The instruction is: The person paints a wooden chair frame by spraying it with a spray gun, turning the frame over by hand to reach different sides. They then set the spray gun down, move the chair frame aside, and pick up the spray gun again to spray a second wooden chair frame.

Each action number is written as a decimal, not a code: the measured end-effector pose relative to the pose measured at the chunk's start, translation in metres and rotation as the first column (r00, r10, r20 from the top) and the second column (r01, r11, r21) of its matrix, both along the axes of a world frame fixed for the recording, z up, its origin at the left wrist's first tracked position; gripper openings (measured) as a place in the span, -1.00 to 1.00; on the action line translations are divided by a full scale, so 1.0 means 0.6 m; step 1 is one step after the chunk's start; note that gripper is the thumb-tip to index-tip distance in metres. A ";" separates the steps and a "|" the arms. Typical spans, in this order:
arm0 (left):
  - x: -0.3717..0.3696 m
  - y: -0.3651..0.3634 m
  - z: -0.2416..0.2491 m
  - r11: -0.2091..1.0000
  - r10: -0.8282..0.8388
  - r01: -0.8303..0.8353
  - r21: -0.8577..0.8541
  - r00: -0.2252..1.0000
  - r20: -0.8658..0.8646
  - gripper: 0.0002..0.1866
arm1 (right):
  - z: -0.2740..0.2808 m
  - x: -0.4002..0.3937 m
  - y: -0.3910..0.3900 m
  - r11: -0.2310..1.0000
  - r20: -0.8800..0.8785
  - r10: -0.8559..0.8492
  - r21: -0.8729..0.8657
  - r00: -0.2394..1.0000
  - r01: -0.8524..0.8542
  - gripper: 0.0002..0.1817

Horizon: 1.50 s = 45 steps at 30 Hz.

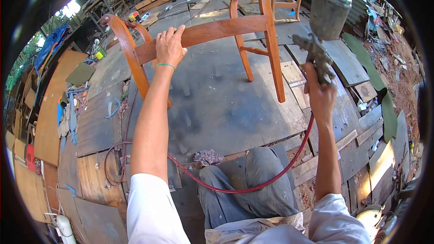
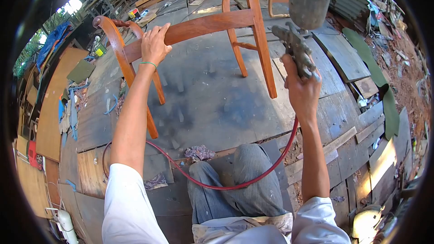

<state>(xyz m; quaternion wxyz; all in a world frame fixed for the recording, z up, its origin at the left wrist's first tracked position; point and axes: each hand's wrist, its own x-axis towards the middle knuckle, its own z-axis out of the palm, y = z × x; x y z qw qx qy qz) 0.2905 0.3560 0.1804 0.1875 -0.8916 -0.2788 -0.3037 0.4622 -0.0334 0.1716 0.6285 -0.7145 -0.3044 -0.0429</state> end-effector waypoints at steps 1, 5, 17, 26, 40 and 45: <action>0.002 0.001 -0.001 1.000 -0.006 0.006 0.000 1.000 0.004 -0.18 | -0.010 0.002 -0.010 1.000 -0.005 0.009 0.008 1.000 -0.009 -0.70; 0.001 0.001 -0.001 0.998 -0.002 0.001 0.057 1.000 0.015 -0.26 | -0.017 -0.027 -0.058 0.994 -0.132 0.034 -0.097 0.991 -0.047 -0.69; 0.064 0.034 -0.062 0.992 0.053 -0.093 0.090 0.925 0.376 -0.70 | -0.123 -0.049 -0.179 0.913 -0.142 -0.009 -0.404 0.990 -0.050 -0.48; 0.050 0.007 -0.040 0.976 0.219 -0.219 -0.016 0.964 0.152 -0.54 | -0.150 -0.078 -0.187 0.855 -0.094 -0.031 -0.519 0.995 -0.023 -0.38; 0.034 -0.017 -0.036 0.975 0.223 -0.219 -0.042 0.966 0.127 -0.50 | -0.110 -0.182 -0.123 0.887 -0.070 0.161 -0.427 0.985 -0.175 -0.34; 0.027 -0.019 -0.042 0.976 0.212 -0.216 0.006 0.962 0.174 -0.51 | -0.044 -0.211 -0.102 0.857 -0.019 0.242 -0.464 0.970 -0.223 -0.39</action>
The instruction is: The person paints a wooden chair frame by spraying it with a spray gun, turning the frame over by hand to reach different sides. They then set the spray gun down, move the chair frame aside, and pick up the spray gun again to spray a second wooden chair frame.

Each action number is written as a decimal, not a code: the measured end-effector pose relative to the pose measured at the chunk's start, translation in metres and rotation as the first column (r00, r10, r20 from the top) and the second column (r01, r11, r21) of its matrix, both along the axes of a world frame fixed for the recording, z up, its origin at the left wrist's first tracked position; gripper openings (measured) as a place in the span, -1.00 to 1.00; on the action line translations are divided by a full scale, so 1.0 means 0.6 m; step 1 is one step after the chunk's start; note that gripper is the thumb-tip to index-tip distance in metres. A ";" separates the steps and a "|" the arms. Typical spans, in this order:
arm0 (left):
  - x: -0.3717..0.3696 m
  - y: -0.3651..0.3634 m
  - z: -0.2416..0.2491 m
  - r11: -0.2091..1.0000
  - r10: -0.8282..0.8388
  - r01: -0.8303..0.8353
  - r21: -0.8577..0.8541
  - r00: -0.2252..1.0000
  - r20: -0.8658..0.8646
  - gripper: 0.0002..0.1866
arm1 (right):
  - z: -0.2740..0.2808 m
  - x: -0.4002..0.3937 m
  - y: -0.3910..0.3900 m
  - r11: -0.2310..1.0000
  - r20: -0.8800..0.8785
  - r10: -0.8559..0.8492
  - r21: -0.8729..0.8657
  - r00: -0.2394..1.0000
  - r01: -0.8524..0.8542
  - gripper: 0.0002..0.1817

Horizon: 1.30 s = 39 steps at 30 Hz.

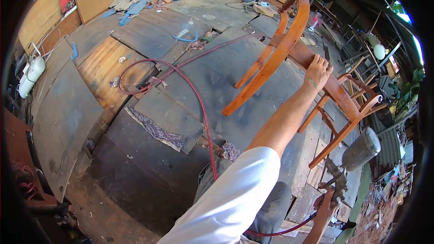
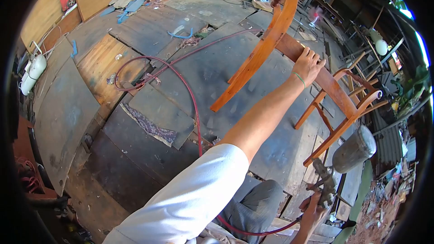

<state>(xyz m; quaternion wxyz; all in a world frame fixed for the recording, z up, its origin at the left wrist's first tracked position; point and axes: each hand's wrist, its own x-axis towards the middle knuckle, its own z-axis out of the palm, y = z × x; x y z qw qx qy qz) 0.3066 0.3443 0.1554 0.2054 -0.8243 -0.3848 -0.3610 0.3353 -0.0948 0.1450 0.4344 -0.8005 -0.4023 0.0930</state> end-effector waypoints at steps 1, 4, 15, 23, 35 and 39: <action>0.000 0.000 -0.002 1.000 -0.003 0.003 0.004 1.000 0.005 -0.52 | 0.008 -0.003 0.005 0.999 0.017 0.029 0.027 0.999 -0.029 -0.40; -0.013 -0.009 -0.001 0.999 -0.044 0.044 -0.008 0.998 0.036 -0.54 | 0.030 -0.011 0.019 0.993 0.092 0.073 0.083 0.993 -0.080 -0.47; -0.013 -0.009 -0.010 0.995 -0.096 0.095 0.025 0.992 0.081 -0.53 | 0.109 -0.123 0.116 0.918 0.210 0.197 0.303 0.958 -0.255 -0.72; 0.038 0.040 -0.054 0.996 0.017 -0.030 0.086 0.989 0.146 -0.46 | 0.173 -0.212 0.263 0.801 0.247 0.332 0.437 0.910 -0.410 -0.58; 0.025 0.013 -0.021 0.980 -0.145 0.167 -0.108 0.972 0.186 -0.53 | 0.181 -0.234 0.371 0.679 0.403 0.288 0.554 0.869 -0.482 -0.62; 0.013 0.014 -0.012 0.980 -0.139 0.163 -0.116 0.972 0.189 -0.55 | 0.170 -0.229 0.369 0.683 0.437 0.210 0.575 0.875 -0.451 -0.63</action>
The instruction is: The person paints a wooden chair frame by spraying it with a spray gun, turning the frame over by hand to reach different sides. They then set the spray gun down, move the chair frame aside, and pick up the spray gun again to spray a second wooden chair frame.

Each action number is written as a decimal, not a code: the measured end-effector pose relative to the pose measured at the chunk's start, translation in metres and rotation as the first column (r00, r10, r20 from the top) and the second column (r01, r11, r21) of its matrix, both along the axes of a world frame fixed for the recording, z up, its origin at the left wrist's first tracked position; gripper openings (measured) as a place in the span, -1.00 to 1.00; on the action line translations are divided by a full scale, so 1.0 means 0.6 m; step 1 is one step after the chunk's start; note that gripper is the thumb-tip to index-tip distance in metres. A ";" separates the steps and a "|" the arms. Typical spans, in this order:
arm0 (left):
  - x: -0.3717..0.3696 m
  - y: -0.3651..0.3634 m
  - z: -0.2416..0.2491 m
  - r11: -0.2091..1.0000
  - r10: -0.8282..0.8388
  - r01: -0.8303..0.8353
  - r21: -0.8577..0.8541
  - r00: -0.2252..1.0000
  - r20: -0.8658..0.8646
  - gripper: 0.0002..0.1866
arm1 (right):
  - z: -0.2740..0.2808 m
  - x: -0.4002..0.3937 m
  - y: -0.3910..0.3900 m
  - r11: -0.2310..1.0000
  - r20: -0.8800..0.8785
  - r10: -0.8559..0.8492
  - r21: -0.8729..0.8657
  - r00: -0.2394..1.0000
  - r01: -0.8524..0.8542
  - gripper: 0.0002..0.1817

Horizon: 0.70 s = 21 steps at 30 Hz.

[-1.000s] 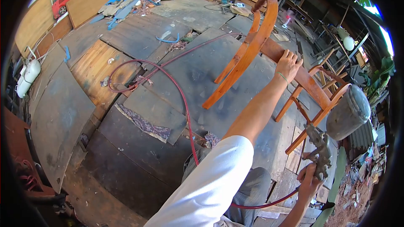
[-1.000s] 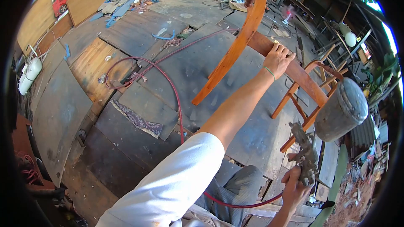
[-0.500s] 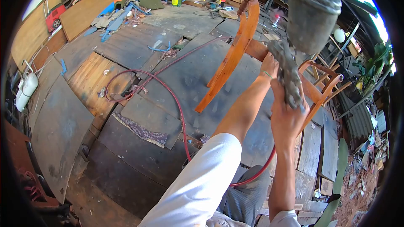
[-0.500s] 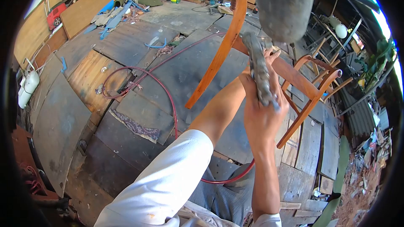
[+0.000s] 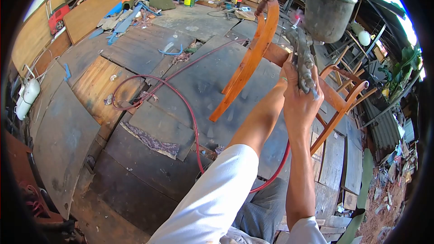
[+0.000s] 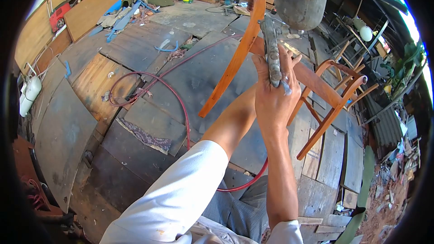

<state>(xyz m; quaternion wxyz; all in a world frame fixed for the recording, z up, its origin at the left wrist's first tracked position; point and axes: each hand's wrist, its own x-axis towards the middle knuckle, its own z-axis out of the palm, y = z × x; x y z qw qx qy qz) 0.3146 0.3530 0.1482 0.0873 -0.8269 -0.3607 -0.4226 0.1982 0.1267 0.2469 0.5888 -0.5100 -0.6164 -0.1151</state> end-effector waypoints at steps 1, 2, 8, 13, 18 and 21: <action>-0.003 0.000 -0.001 1.000 0.002 -0.002 0.002 1.000 0.000 -0.56 | -0.007 0.004 -0.001 1.000 0.011 -0.020 0.017 1.000 0.020 -0.63; -0.005 0.001 0.000 1.000 0.005 -0.005 0.004 1.000 0.000 -0.56 | -0.013 0.008 -0.004 0.999 0.021 -0.041 0.034 0.999 0.040 -0.63; -0.022 -0.016 -0.005 0.999 0.030 -0.031 0.031 1.000 0.003 -0.59 | -0.038 0.032 -0.068 0.985 -0.123 0.009 -0.167 0.992 -0.029 -0.51; -0.014 -0.004 -0.015 0.989 0.001 0.006 0.145 0.999 -0.049 -0.49 | -0.064 0.067 -0.152 0.961 -0.290 -0.061 -0.275 0.955 -0.022 -0.67; -0.013 -0.014 -0.011 0.986 0.063 -0.054 0.159 0.997 -0.053 -0.52 | -0.091 0.117 -0.239 0.948 -0.237 -0.121 -0.317 0.964 0.041 -0.72; -0.027 -0.032 0.001 0.991 0.073 -0.061 0.116 0.992 -0.100 -0.55 | -0.108 0.139 -0.290 0.871 -0.249 -0.275 -0.473 0.929 0.131 -0.66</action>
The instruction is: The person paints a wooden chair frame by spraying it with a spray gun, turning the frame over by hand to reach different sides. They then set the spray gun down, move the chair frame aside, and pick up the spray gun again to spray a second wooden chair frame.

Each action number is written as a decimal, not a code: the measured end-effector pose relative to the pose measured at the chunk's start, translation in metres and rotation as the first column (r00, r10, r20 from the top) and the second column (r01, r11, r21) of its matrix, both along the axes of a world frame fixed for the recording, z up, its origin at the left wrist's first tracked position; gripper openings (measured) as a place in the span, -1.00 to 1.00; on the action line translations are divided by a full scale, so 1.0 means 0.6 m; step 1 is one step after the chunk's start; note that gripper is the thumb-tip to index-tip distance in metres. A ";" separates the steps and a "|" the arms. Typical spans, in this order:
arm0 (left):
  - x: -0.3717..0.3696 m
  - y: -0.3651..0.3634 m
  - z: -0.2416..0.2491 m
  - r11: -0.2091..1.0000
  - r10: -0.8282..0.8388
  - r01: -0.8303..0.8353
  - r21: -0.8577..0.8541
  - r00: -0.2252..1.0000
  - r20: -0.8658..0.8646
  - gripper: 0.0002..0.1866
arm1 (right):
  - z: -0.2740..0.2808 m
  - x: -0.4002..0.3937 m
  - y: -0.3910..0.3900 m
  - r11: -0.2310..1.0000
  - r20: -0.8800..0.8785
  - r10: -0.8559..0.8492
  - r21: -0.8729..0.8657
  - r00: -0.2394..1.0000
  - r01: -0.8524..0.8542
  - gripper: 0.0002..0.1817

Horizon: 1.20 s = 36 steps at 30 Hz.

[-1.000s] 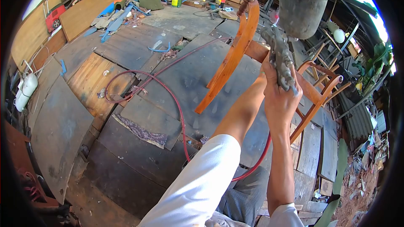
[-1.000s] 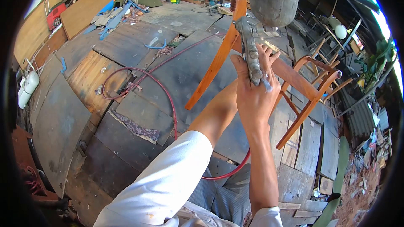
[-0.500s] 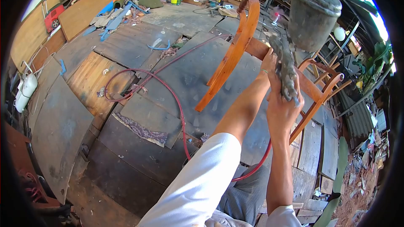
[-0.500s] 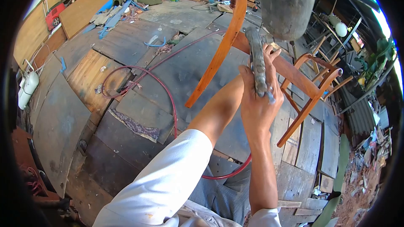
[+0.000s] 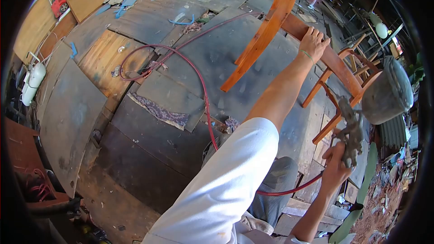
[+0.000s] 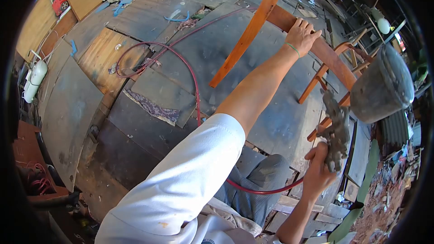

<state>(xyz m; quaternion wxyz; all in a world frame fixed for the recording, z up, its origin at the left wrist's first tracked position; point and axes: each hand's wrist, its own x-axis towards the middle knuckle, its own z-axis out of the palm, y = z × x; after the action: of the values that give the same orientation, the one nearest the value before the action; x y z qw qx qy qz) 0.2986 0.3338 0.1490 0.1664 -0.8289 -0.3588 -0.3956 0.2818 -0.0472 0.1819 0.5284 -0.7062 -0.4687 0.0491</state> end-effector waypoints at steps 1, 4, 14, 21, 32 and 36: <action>-0.001 -0.002 -0.001 1.000 0.014 -0.014 0.005 1.000 0.001 -0.55 | -0.005 0.006 -0.013 1.000 -0.010 -0.014 -0.020 1.000 0.014 -0.65; -0.002 -0.018 0.004 0.999 0.041 -0.041 0.015 0.999 -0.012 -0.58 | -0.020 0.031 -0.058 0.997 -0.013 -0.023 -0.074 1.000 0.022 -0.66; -0.084 -0.122 0.031 0.988 -0.053 0.106 0.108 0.912 -0.407 -0.22 | -0.040 0.083 -0.173 0.989 -0.135 -0.147 -0.044 0.980 0.142 -0.70; -0.141 -0.221 -0.035 0.972 -0.227 0.236 -0.012 0.916 -0.330 -0.11 | -0.043 0.096 -0.236 0.943 -0.263 -0.308 0.044 0.914 0.330 -0.73; -0.159 -0.301 -0.101 0.988 -0.147 0.155 -0.001 0.940 -0.308 0.01 | -0.077 0.125 -0.302 0.869 -0.359 -0.473 -0.039 0.804 0.494 -0.52; -0.148 -0.303 -0.091 0.994 -0.101 0.111 0.017 0.951 -0.292 0.06 | -0.104 0.140 -0.323 0.872 -0.441 -0.447 -0.020 0.778 0.489 -0.58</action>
<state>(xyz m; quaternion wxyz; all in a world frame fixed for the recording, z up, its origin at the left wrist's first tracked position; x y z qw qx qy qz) 0.2096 0.1518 0.0945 0.2095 -0.8932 -0.2788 -0.2838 0.3660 -0.2411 0.1193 0.6475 -0.7453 -0.1512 0.0491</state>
